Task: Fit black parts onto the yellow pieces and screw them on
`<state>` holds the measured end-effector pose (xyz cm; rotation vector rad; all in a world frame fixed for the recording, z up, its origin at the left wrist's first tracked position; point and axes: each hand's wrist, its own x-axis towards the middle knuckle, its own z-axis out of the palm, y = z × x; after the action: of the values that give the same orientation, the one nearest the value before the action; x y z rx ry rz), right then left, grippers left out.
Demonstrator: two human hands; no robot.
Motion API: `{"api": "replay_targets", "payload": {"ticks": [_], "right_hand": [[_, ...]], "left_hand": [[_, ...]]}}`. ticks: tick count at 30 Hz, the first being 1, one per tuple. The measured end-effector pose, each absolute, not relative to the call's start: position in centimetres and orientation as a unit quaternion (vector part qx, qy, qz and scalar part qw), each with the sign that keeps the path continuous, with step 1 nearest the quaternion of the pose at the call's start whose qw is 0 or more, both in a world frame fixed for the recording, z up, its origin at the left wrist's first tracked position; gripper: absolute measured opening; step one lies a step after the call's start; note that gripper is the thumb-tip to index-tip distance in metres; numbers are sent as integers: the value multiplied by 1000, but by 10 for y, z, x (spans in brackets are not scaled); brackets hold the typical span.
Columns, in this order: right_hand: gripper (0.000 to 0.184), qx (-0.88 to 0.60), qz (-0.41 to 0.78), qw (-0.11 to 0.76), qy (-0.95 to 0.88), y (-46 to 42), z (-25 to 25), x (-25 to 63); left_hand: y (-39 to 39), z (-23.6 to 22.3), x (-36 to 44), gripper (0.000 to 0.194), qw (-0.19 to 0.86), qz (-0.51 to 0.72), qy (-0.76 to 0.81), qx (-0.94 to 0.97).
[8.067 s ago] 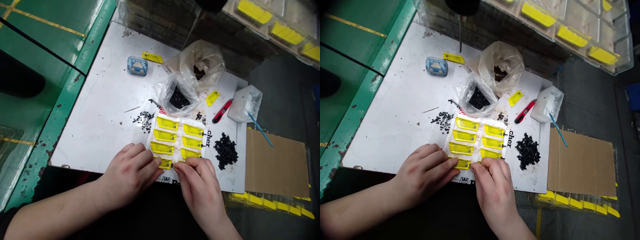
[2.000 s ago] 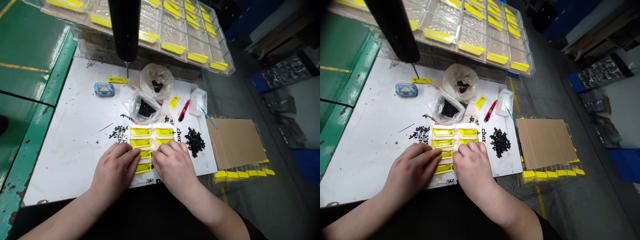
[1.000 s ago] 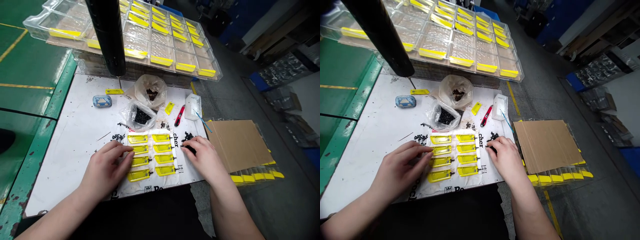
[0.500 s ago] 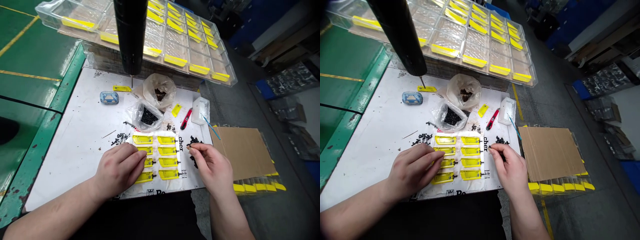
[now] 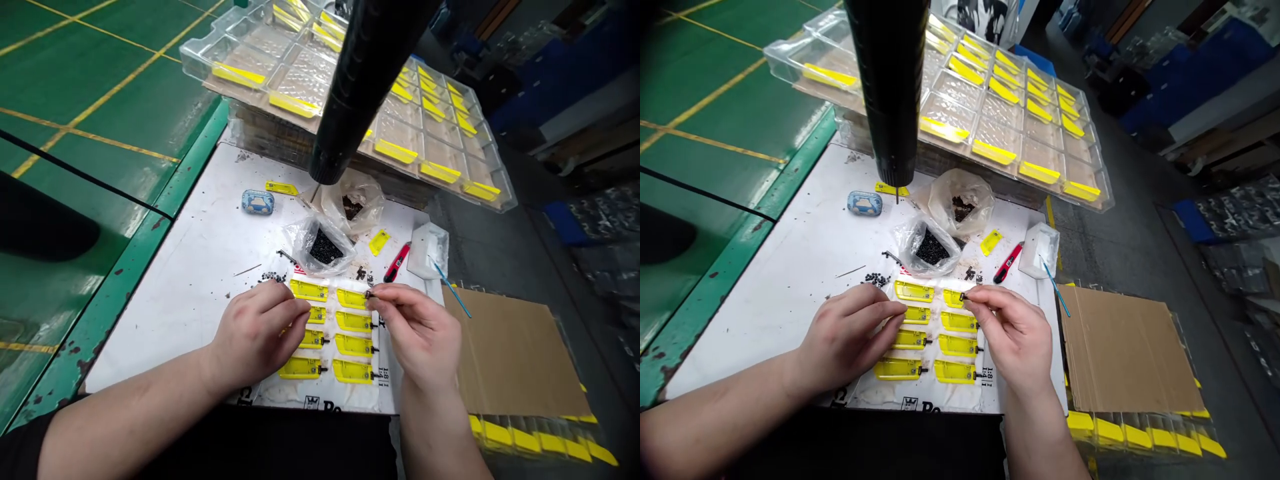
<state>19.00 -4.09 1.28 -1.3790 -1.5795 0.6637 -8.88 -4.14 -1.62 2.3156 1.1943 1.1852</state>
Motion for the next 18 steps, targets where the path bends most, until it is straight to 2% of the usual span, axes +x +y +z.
{"api": "replay_targets", "payload": {"ticks": [5, 11, 18], "right_hand": [[8, -519, 275, 381, -714, -29, 1, 187], [13, -452, 209, 272, -823, -29, 2, 180], [8, -441, 157, 217, -856, -34, 0, 171]], "left_hand": [[-40, -15, -89, 9, 149, 401, 424, 798], [-40, -18, -87, 9, 156, 354, 433, 814], [-39, -20, -86, 17, 168, 306, 447, 824]]}}
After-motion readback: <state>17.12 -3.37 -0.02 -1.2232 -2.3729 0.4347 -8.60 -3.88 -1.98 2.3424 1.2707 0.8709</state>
